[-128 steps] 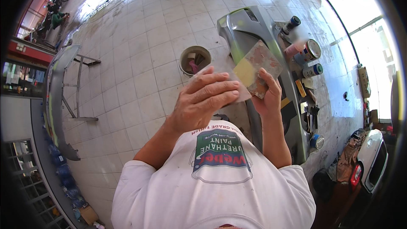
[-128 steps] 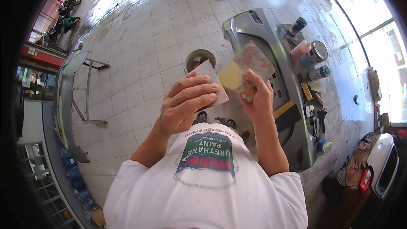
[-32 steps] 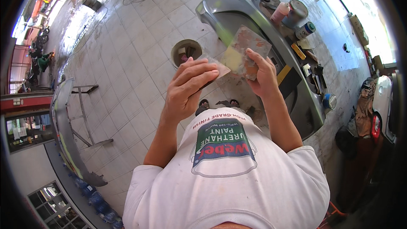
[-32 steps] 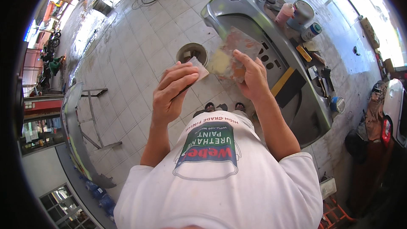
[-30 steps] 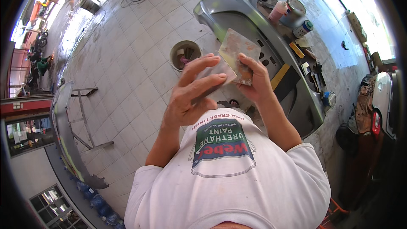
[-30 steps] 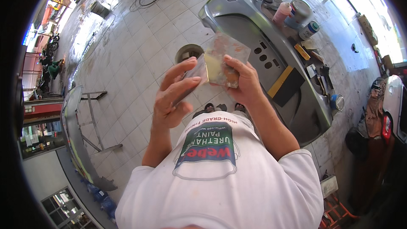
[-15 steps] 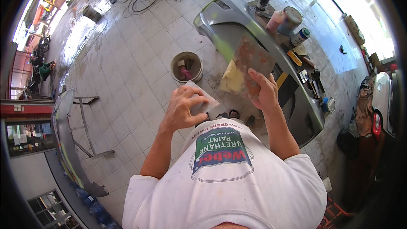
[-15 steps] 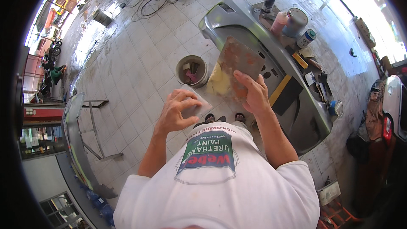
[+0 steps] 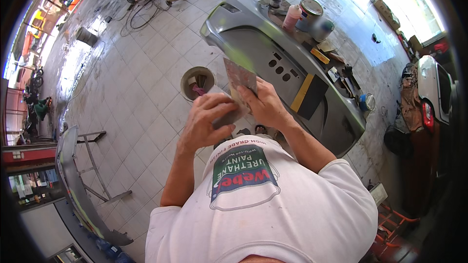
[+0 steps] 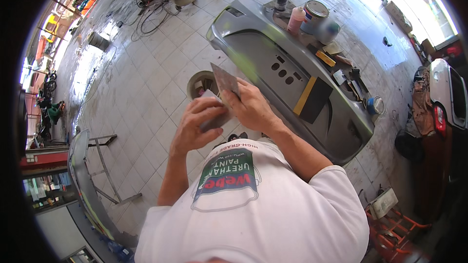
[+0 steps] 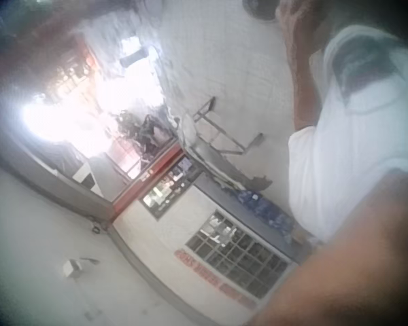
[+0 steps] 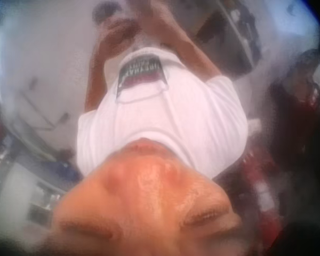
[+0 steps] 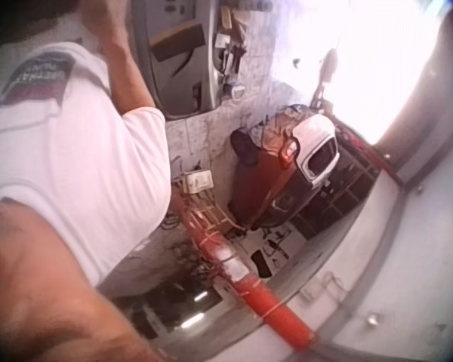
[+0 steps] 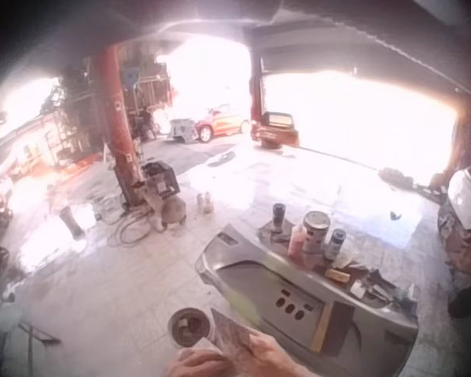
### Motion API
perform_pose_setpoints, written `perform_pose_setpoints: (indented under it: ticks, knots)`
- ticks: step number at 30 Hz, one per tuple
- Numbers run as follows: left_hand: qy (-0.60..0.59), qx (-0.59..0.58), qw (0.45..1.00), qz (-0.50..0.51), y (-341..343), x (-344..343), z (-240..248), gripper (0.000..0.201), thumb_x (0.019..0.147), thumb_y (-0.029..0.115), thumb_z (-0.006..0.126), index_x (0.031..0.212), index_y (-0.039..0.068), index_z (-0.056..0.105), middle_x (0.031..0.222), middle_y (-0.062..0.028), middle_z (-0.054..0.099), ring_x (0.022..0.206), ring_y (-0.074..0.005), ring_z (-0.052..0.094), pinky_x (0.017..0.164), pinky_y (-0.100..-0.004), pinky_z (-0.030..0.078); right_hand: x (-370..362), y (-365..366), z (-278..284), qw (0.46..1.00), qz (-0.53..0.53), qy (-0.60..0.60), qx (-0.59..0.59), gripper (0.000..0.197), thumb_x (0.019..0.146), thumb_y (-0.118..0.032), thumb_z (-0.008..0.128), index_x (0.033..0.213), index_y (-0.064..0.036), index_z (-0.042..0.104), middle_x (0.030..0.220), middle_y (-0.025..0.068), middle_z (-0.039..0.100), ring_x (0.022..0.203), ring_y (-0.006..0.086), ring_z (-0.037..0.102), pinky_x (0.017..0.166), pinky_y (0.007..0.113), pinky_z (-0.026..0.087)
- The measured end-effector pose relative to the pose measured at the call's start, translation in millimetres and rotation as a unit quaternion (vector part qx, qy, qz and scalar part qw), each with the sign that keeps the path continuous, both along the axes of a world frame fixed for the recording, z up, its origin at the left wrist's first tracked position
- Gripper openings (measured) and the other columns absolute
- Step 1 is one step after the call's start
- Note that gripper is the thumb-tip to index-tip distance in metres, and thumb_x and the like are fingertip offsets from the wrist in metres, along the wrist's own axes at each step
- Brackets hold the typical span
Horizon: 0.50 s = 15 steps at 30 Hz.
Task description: The person applies body filler to a car bumper using a putty knife and then sands the surface with a sanding block. The person repeatedly applies filler and sands different areas of the bumper to smooth the surface.
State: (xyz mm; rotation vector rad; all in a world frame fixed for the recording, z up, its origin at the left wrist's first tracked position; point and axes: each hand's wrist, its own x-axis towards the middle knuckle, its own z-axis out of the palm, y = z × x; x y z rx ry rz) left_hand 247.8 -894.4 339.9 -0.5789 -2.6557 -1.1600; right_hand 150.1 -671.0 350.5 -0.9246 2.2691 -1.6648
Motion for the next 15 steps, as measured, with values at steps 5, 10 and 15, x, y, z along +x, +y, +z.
perform_pose_setpoints:
  ticks: [5, 10, 15]
  knots:
    - [-0.014, 0.108, 0.994, 0.009, -2, 15, -12, 0.068, 0.073, 0.027, 0.094, 0.136, 0.009, 0.079, 0.140, -0.0127, 0.071, 0.139, -0.0357, 0.060, 0.119, -0.0529, 0.042, -14, 9, -15, 0.830, -0.234, -0.428, -0.271, 0.038, 0.104, -0.022, 0.075, 0.130, 0.0019, 0.060, 0.117, 0.0168, 0.072, 0.106, 0.0297, 0.076, 0.084, 0.045, 0.065]
    - [0.031, 0.233, 0.968, -0.082, 11, -10, 19, 0.065, 0.076, 0.021, 0.093, 0.139, 0.013, 0.079, 0.143, -0.0107, 0.069, 0.144, -0.0361, 0.056, 0.122, -0.0536, 0.041, -14, 14, -51, 0.738, -0.087, -0.545, -0.388, 0.046, 0.101, -0.018, 0.079, 0.135, 0.0029, 0.056, 0.121, 0.0178, 0.070, 0.106, 0.0293, 0.077, 0.082, 0.045, 0.068]
    - [-0.024, 0.058, 0.994, 0.085, -38, -1, -38, 0.058, 0.080, 0.018, 0.091, 0.136, 0.019, 0.082, 0.142, -0.0063, 0.068, 0.141, -0.0308, 0.055, 0.122, -0.0508, 0.041, 23, 20, -19, 0.824, -0.148, -0.510, -0.196, 0.047, 0.102, -0.021, 0.077, 0.137, 0.0026, 0.057, 0.126, 0.0184, 0.070, 0.106, 0.0304, 0.077, 0.083, 0.044, 0.067]
